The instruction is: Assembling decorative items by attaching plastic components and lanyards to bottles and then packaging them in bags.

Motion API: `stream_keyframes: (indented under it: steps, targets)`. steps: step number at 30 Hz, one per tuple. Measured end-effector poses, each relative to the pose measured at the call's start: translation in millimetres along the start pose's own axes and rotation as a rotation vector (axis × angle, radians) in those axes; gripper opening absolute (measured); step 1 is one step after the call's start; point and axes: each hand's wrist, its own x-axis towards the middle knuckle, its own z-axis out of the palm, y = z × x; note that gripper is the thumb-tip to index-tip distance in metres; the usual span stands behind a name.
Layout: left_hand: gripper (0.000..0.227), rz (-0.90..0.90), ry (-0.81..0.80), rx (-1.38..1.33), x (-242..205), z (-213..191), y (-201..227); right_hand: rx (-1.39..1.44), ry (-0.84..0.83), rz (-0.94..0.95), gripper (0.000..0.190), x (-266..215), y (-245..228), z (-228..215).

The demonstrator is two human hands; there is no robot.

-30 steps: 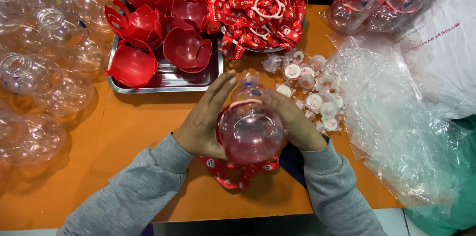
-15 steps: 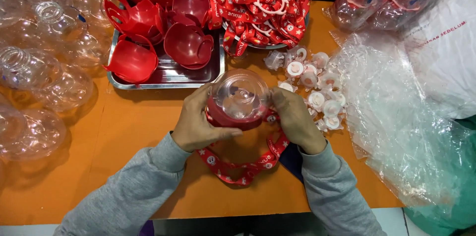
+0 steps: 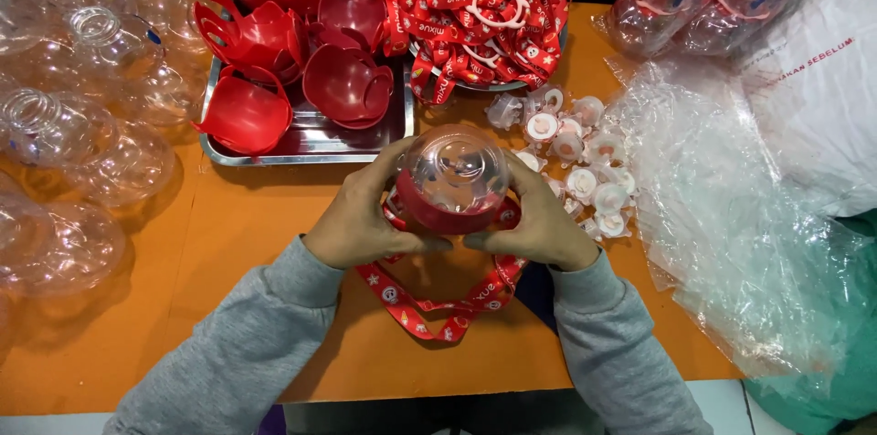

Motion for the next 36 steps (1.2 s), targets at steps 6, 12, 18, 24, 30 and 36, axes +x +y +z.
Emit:
stream_keyframes:
  steps: [6, 12, 18, 24, 30, 36]
  targets:
    - [0.098, -0.073, -0.047, -0.015, -2.3, -5.5, -11.8, 0.211, 0.028, 0.01, 0.105, -4.0, 4.3, -4.6]
    - [0.091, 0.136, 0.084, 0.096, -6.6, 17.2, -14.4, 0.094, 0.109, -0.132, 0.125, -7.1, 5.2, 8.7]
    - [0.059, 0.197, 0.078, 0.041, -2.0, 28.6, -31.2, 0.148, 0.138, -0.089, 0.116, -5.3, 3.2, 3.9]
    - [0.04, 0.172, 0.034, -0.016, 3.8, 17.4, -14.5, 0.126, 0.081, -0.052, 0.117, -5.8, 5.5, -11.4]
    - [0.042, 0.147, 0.045, 0.05, -2.7, 20.6, -22.6, 0.127, 0.061, -0.019, 0.117, -7.2, 3.0, -13.7]
    - [0.068, 0.166, 0.063, 0.144, 3.2, 21.2, -11.3, 0.071, 0.053, -0.021, 0.134, -5.5, -3.2, -7.5]
